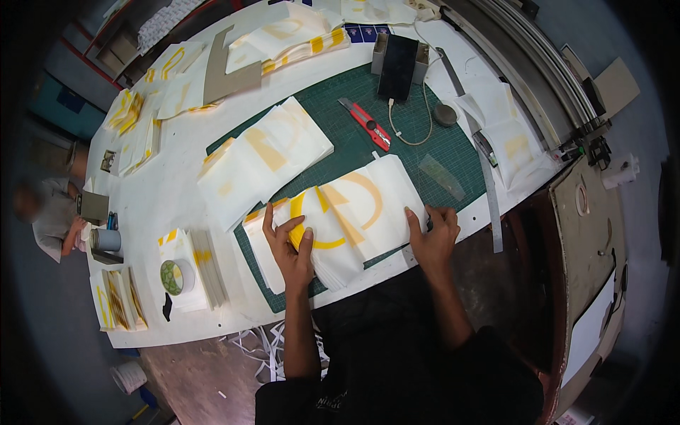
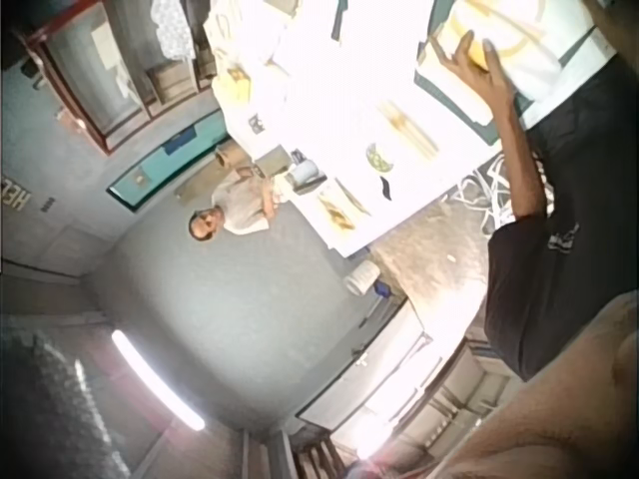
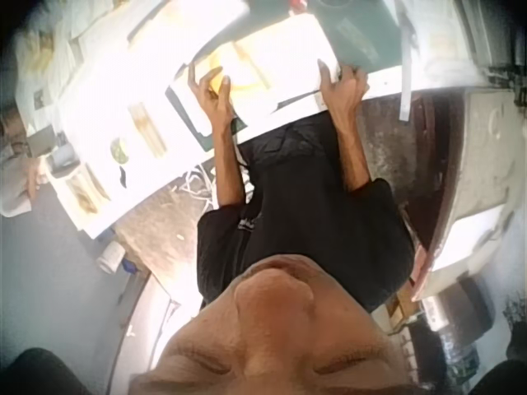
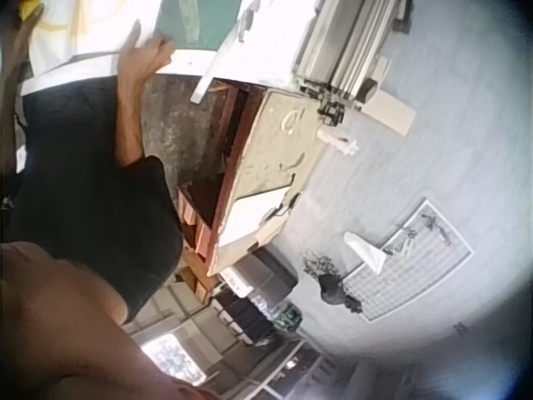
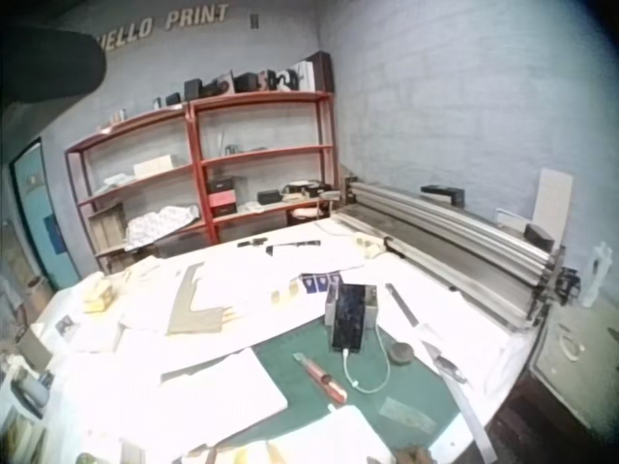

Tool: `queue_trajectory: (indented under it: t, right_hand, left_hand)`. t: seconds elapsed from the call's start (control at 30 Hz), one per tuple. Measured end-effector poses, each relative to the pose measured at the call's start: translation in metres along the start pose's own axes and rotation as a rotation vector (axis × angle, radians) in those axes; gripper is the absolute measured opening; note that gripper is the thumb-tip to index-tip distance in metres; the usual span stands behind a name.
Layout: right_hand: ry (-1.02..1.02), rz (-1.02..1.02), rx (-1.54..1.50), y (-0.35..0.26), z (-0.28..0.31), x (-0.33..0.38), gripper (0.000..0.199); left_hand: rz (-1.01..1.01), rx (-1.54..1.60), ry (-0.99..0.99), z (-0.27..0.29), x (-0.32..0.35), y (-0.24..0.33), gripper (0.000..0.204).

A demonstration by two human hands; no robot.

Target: The person assembles a stack of white paper sheets by hand on a green cutting mat. They repeatedly open the stack to reveal yellow circular patterns, smooth the pages, and fold the sheets. The person handles the paper stack one at a time, ensuring the pages are aligned and the patterns are visible.

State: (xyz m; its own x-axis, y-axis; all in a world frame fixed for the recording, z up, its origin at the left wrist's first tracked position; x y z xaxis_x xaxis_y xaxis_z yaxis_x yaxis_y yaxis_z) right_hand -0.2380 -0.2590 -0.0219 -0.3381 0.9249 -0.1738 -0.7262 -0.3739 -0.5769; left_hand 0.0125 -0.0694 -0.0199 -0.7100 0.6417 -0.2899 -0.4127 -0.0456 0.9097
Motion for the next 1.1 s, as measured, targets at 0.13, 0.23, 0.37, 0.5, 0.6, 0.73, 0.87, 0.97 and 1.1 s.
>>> queue_trajectory:
  t: [0.13,0.23,0.37,0.5,0.6,0.73,0.87,0.97,1.1]
  right_hand:
    - [0.099,0.076,-0.039,-0.007,0.006,0.004,0.038]
    - [0.138,0.087,-0.149,0.000,0.004,0.004,0.028]
    - [0.146,0.124,-0.151,0.002,0.006,0.003,0.017]
    - [0.162,0.196,-0.010,-0.004,0.008,0.003,0.020]
    - [0.232,0.296,0.152,-0.028,0.018,0.007,0.026]
    - [0.084,0.569,-0.019,-0.066,0.022,0.022,0.034]
    - [-0.093,0.541,-0.336,-0.066,-0.002,0.032,0.041]
    - [0.023,0.618,-0.323,-0.065,0.009,0.033,0.043]
    - [0.182,0.809,-0.339,-0.086,0.024,0.045,0.044]
  left_hand:
    - [0.015,0.021,-0.002,0.000,0.000,0.000,0.024]
    - [-0.015,0.011,0.002,0.000,0.000,0.000,0.025]
    - [-0.011,0.008,0.001,0.000,0.000,-0.002,0.025]
    - [0.009,0.039,0.002,-0.001,0.000,0.001,0.025]
    - [-0.001,0.025,0.006,0.000,0.000,0.000,0.025]
    - [0.003,0.012,0.005,0.001,0.001,-0.001,0.025]
    - [0.007,0.026,0.001,-0.001,0.000,0.000,0.025]
    - [-0.027,-0.010,0.007,0.000,0.000,-0.003,0.025]
    - [0.032,0.032,-0.002,0.001,0.001,-0.001,0.025]
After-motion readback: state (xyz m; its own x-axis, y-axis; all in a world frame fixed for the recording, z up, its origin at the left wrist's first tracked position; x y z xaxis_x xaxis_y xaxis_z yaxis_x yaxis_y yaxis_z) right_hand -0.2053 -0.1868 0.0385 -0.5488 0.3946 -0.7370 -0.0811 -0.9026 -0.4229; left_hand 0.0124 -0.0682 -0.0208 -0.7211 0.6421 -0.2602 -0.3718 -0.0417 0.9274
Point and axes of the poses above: each hand's wrist, its own x-axis away from the middle knuckle, its own z-axis out of the back of the hand, y = z × x, the point moved 7 cm from there along -x, towards the middle knuckle, and after that the axes turned 7 degrees about -y, right-handed, at the moved point
